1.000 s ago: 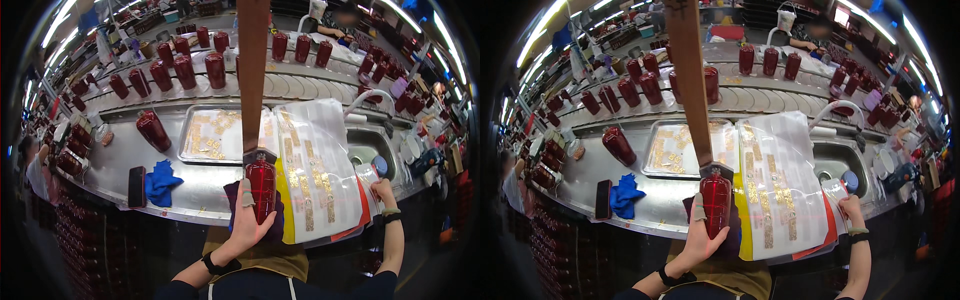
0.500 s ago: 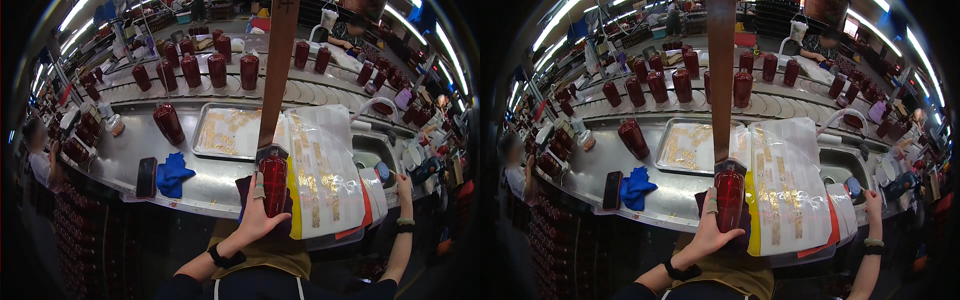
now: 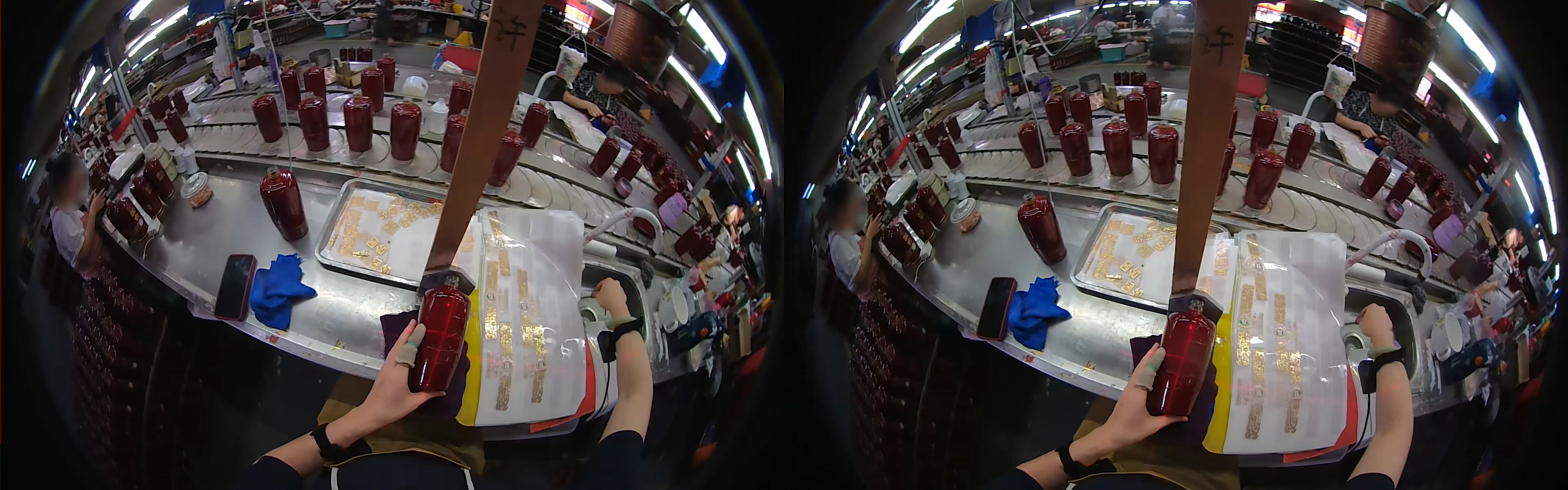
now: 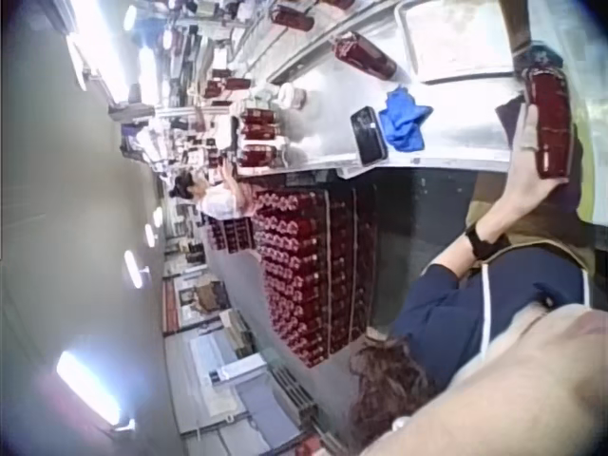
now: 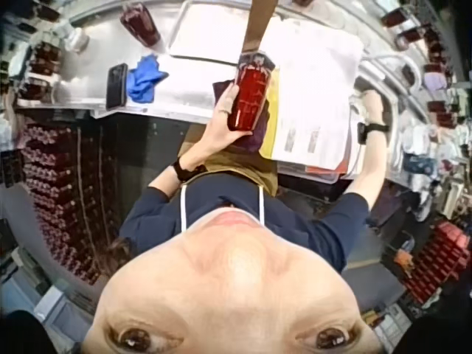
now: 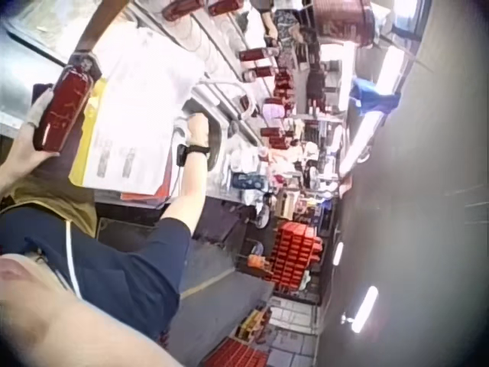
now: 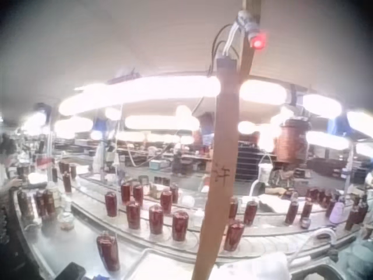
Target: Applying decorative gold labels and seals to red glass bottles at a production line station.
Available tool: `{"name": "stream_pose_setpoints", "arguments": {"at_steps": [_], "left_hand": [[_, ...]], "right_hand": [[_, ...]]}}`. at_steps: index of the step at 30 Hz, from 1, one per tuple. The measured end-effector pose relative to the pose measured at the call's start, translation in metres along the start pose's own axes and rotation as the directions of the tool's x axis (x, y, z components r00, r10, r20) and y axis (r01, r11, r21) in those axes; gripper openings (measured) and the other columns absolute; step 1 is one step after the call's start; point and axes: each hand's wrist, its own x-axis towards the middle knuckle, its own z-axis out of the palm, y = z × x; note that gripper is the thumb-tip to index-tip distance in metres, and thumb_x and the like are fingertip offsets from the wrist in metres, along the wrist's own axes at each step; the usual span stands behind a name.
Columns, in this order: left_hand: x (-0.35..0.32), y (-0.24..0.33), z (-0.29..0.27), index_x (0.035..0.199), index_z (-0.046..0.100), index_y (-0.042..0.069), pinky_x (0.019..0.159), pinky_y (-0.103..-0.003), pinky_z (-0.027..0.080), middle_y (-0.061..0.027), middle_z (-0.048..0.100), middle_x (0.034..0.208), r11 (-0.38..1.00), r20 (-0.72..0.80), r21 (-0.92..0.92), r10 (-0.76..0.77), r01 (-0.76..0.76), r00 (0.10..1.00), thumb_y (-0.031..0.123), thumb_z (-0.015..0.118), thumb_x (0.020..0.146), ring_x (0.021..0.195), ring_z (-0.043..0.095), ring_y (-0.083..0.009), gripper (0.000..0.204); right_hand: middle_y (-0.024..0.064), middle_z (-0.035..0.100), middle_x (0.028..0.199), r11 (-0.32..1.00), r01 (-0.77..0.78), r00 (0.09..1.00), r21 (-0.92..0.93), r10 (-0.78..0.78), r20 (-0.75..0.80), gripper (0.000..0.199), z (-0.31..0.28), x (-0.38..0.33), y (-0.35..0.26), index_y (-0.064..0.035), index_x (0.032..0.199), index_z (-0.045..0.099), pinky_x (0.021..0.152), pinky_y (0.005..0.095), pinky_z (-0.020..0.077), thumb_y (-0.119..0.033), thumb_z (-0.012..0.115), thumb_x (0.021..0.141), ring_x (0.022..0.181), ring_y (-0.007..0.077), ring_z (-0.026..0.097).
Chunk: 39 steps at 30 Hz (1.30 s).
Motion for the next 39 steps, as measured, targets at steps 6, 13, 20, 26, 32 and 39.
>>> {"name": "stream_pose_setpoints", "arguments": {"at_steps": [6, 13, 20, 26, 32, 39], "left_hand": [[0.001, 0.001, -0.005, 0.160, 0.032, -0.001, 0.117, -0.042, 0.043, -0.0281, 0.032, 0.163, 1.000, -0.001, 0.011, -0.007, 0.007, 1.000, 0.012, 0.092, 0.075, 0.145, 0.045, -0.0422, 0.105], [-0.005, -0.004, -0.009, 0.160, 0.034, 0.000, 0.114, -0.041, 0.046, -0.0243, 0.044, 0.158, 0.993, 0.011, -0.075, -0.096, 0.096, 0.995, 0.005, 0.088, 0.078, 0.142, 0.050, -0.0389, 0.098], [-0.009, -0.007, -0.008, 0.157, 0.041, 0.000, 0.113, -0.041, 0.047, -0.0215, 0.054, 0.152, 0.998, -0.038, -0.039, -0.058, 0.057, 0.998, 0.006, 0.087, 0.078, 0.138, 0.055, -0.0358, 0.091], [-0.018, -0.011, -0.007, 0.156, 0.044, 0.001, 0.114, -0.041, 0.046, -0.0217, 0.055, 0.151, 0.997, -0.047, -0.048, -0.063, 0.061, 0.997, 0.007, 0.087, 0.079, 0.138, 0.056, -0.0353, 0.089], [-0.008, -0.017, -0.007, 0.155, 0.045, -0.001, 0.114, -0.037, 0.046, -0.0212, 0.057, 0.151, 0.998, -0.054, 0.004, -0.057, 0.058, 0.997, 0.001, 0.080, 0.082, 0.138, 0.058, -0.0279, 0.081], [-0.011, -0.027, -0.006, 0.155, 0.046, -0.003, 0.112, -0.036, 0.049, -0.0168, 0.063, 0.144, 0.978, -0.040, -0.129, -0.168, 0.162, 0.985, -0.006, 0.079, 0.083, 0.131, 0.062, -0.0224, 0.079]], "right_hand": [[0.0290, 0.074, 0.109, 0.966, -0.077, 0.989, -0.246, 0.105, 0.102, 0.033, 0.037, 0.016, 0.024, 0.0054, 0.104, 0.077, 0.092, 0.0493, 0.0602, -0.014, 0.082, 0.078, 0.106, 0.0438, 0.073], [0.0195, 0.075, 0.086, 0.978, 0.092, 0.971, 0.185, -0.047, -0.233, 0.024, -0.071, -0.042, 0.053, 0.0019, 0.092, 0.076, 0.068, 0.0404, 0.0547, -0.021, 0.080, 0.085, 0.077, 0.0305, 0.073], [0.0011, 0.064, 0.077, 0.926, 0.157, 0.820, 0.343, 0.071, -0.568, 0.020, -0.192, -0.181, 0.098, 0.0022, 0.097, 0.071, 0.067, 0.0290, 0.0437, -0.018, 0.072, 0.098, 0.072, 0.0093, 0.054], [-0.0042, 0.054, 0.076, 0.909, 0.154, 0.848, 0.386, 0.079, -0.524, 0.018, -0.168, -0.240, 0.065, 0.0022, 0.094, 0.068, 0.065, 0.0251, 0.0384, -0.014, 0.069, 0.100, 0.074, 0.0050, 0.047], [-0.0001, 0.058, 0.073, 0.779, 0.175, 0.954, 0.602, 0.017, -0.299, 0.011, -0.088, -0.282, -0.096, 0.0033, 0.091, 0.070, 0.061, 0.0268, 0.0379, -0.006, 0.076, 0.091, 0.068, 0.0061, 0.049], [0.0005, 0.061, 0.075, 0.586, 0.201, 0.979, 0.785, -0.139, -0.148, 0.009, -0.068, -0.313, -0.202, 0.0007, 0.091, 0.073, 0.057, 0.0261, 0.0325, -0.008, 0.078, 0.091, 0.065, 0.0057, 0.043]]}}
